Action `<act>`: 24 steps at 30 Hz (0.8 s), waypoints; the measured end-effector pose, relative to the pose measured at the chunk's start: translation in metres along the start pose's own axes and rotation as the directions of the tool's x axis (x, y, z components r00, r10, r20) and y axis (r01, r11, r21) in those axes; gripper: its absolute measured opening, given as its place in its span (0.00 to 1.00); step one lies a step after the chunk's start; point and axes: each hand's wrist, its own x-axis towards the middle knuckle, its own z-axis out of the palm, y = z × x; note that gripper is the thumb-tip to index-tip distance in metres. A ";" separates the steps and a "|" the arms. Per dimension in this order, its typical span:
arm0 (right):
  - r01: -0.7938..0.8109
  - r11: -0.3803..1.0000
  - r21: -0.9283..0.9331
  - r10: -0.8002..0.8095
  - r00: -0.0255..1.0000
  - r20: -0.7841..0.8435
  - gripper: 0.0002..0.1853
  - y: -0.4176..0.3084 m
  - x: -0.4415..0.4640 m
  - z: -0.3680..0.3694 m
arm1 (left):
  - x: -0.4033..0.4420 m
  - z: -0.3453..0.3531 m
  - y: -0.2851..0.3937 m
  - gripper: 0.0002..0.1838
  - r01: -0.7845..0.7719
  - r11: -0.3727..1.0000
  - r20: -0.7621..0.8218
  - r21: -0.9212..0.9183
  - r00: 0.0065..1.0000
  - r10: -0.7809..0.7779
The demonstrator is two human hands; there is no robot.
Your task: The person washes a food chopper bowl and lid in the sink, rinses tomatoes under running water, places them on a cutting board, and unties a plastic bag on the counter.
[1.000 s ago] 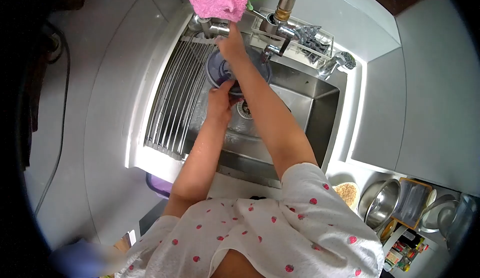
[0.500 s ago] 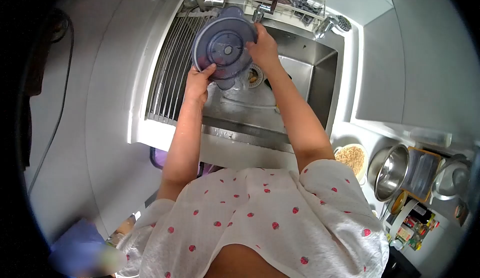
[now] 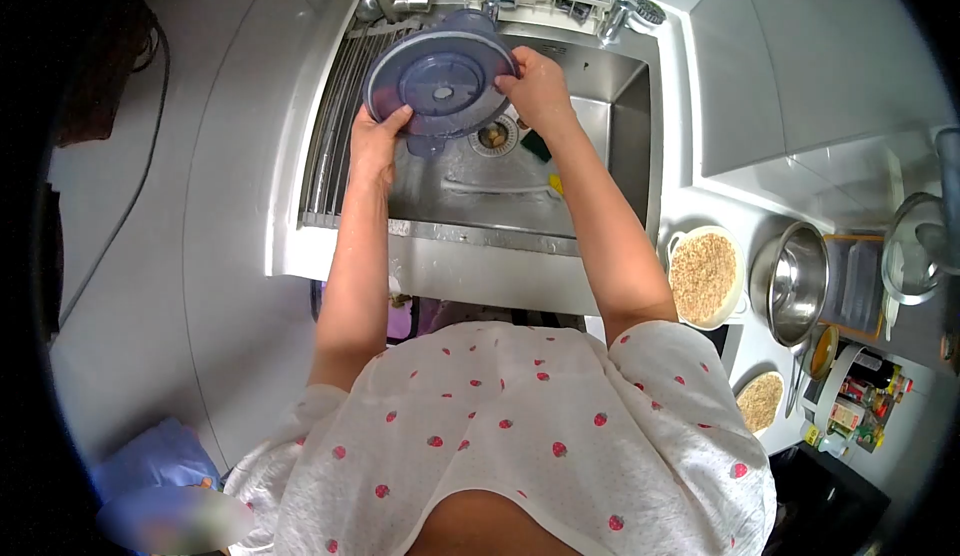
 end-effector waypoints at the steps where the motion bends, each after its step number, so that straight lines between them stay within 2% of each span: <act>1: 0.012 0.995 -0.095 -0.014 1.000 -0.019 0.08 -0.010 -0.007 -0.003 | -0.003 0.004 0.006 0.16 -0.062 0.997 -0.012 0.052 0.998 0.063; 2: 0.015 0.995 -0.095 -0.017 1.000 -0.014 0.08 -0.020 -0.014 -0.006 | -0.007 0.008 0.013 0.16 -0.125 0.987 -0.025 0.105 0.991 0.128; 4: 0.073 0.962 -0.265 -0.111 0.985 -0.133 0.06 -0.060 -0.030 -0.010 | -0.016 0.015 0.031 0.15 -0.188 0.971 -0.054 0.147 0.979 0.197; 5: 0.159 0.926 -0.343 -0.227 0.959 -0.168 0.07 -0.081 -0.039 -0.010 | -0.023 0.021 0.041 0.14 -0.323 0.933 -0.069 0.160 0.939 0.337; 6: 0.175 0.924 -0.340 -0.239 0.959 -0.156 0.07 -0.090 -0.044 -0.011 | -0.028 0.027 0.049 0.13 -0.453 0.874 -0.083 0.176 0.878 0.471; 7: 0.361 0.859 -0.363 -0.453 0.866 -0.211 0.08 -0.097 -0.047 -0.012 | -0.031 0.032 0.054 0.12 -0.543 0.817 -0.096 0.195 0.818 0.567; 8: 0.522 0.757 -0.393 -0.636 0.727 -0.259 0.09 -0.100 -0.049 -0.013 | -0.031 0.031 0.048 0.12 -0.547 0.813 -0.111 0.201 0.811 0.574; 9: 0.604 0.664 -0.442 -0.739 0.622 -0.260 0.10 -0.089 -0.048 -0.014 | -0.027 0.027 0.032 0.12 -0.575 0.766 -0.044 0.287 0.791 0.610; 10: 0.610 0.664 -0.433 -0.739 0.623 -0.255 0.10 -0.057 -0.050 -0.015 | -0.024 0.022 0.010 0.11 -0.600 0.711 0.029 0.366 0.771 0.636; 11: 0.387 0.677 -0.625 -0.491 0.871 0.007 0.10 -0.017 -0.050 -0.016 | -0.014 0.008 -0.020 0.11 -0.303 0.695 0.104 0.652 0.944 0.314; 12: 0.199 0.542 -0.817 -0.106 0.980 0.168 0.10 0.002 -0.049 -0.019 | -0.006 -0.005 -0.047 0.12 -0.019 0.494 0.051 0.869 0.997 -0.051; 14: 0.233 0.533 -0.814 -0.201 0.969 0.146 0.09 -0.005 -0.060 -0.022 | -0.027 0.004 -0.072 0.13 -0.081 0.609 0.022 0.789 0.994 0.104; 15: 0.249 0.537 -0.806 -0.253 0.959 0.128 0.09 -0.005 -0.074 -0.023 | -0.034 0.011 -0.065 0.14 -0.131 0.596 -0.003 0.792 0.976 0.219; 16: 0.249 0.542 -0.802 -0.232 0.962 0.142 0.09 -0.010 -0.085 -0.026 | -0.047 0.019 -0.053 0.14 -0.106 0.598 -0.017 0.795 0.980 0.198; 18: 0.307 0.604 -0.736 -0.396 0.916 0.058 0.07 -0.044 -0.074 -0.034 | -0.051 0.042 -0.011 0.12 -0.314 0.748 -0.080 0.584 0.895 0.438; 19: 0.369 0.638 -0.676 -0.507 0.862 -0.009 0.06 -0.063 -0.077 -0.038 | -0.059 0.053 0.011 0.12 -0.312 0.748 -0.087 0.586 0.893 0.441; 20: 0.374 0.638 -0.673 -0.510 0.860 -0.005 0.06 -0.072 -0.079 -0.040 | -0.067 0.064 0.032 0.12 -0.505 0.618 -0.093 0.603 0.725 0.683; 21: 0.493 0.630 -0.600 -0.659 0.749 -0.076 0.08 -0.079 -0.081 -0.042 | -0.073 0.070 0.042 0.13 -0.653 0.436 -0.090 0.619 0.493 0.866; 22: 0.607 0.592 -0.530 -0.773 0.613 -0.162 0.09 -0.082 -0.084 -0.043 | -0.072 0.066 0.033 0.13 -0.652 0.435 -0.093 0.621 0.490 0.867; 24: 0.598 0.587 -0.545 -0.769 0.621 -0.147 0.08 -0.042 -0.088 -0.040 | -0.063 0.042 -0.008 0.12 -0.520 0.532 0.044 0.668 0.741 0.670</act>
